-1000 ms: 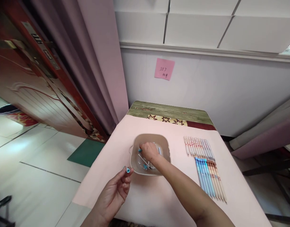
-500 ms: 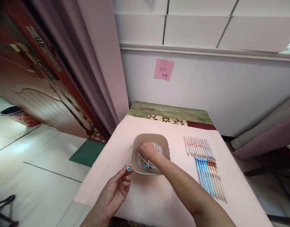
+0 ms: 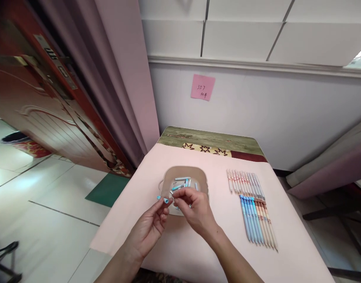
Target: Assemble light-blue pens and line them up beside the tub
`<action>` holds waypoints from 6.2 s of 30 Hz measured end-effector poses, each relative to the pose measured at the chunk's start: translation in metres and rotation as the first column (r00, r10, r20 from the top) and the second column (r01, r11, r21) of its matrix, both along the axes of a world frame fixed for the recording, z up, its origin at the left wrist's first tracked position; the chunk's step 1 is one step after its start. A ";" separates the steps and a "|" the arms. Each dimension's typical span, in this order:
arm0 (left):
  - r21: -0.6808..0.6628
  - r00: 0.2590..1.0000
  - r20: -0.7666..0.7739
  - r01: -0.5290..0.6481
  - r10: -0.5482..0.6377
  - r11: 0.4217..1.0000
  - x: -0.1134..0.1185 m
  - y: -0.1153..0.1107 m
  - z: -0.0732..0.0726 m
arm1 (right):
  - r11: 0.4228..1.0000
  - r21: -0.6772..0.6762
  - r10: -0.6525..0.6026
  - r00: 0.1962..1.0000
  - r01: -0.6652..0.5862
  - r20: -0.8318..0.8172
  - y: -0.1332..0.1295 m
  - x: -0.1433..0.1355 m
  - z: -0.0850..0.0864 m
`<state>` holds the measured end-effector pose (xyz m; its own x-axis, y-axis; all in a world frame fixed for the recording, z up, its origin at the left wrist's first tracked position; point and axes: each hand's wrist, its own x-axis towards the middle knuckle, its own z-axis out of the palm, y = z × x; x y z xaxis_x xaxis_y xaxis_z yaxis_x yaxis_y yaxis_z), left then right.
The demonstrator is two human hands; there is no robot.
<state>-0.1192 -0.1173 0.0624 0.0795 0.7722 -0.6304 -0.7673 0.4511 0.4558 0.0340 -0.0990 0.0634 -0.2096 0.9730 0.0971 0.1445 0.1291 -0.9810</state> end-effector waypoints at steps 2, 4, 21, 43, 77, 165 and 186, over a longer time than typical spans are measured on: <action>-0.015 1.000 0.006 0.003 -0.003 1.000 0.004 -0.001 -0.001 | 0.998 0.050 -0.028 0.998 0.026 0.055 -0.009 0.001 0.003; -0.030 1.000 0.012 0.003 -0.003 1.000 0.007 -0.003 -0.002 | 0.994 0.101 -0.048 0.993 0.037 0.110 -0.013 0.001 0.004; -0.113 0.987 0.107 0.133 -0.121 0.985 0.012 -0.033 -0.017 | 0.996 -0.069 0.066 0.970 -0.051 0.235 -0.026 0.010 -0.007; -0.084 0.982 0.152 -0.104 0.116 0.991 -0.020 -0.022 -0.010 | 0.995 0.090 -0.101 0.515 0.047 0.851 0.030 0.019 -0.022; -0.074 0.993 0.107 -0.039 0.047 0.996 -0.028 -0.023 -0.018 | 0.980 -0.158 0.103 0.368 0.123 0.924 0.071 -0.012 -0.057; -0.053 0.993 0.096 -0.060 0.065 0.997 -0.031 -0.014 -0.017 | 0.987 0.038 -0.127 0.610 0.157 0.782 0.022 0.013 0.004; 0.017 0.999 -0.030 -0.025 0.026 1.000 0.001 -0.021 -0.012 | 0.895 0.442 -0.292 0.829 0.061 0.477 -0.046 0.012 -0.002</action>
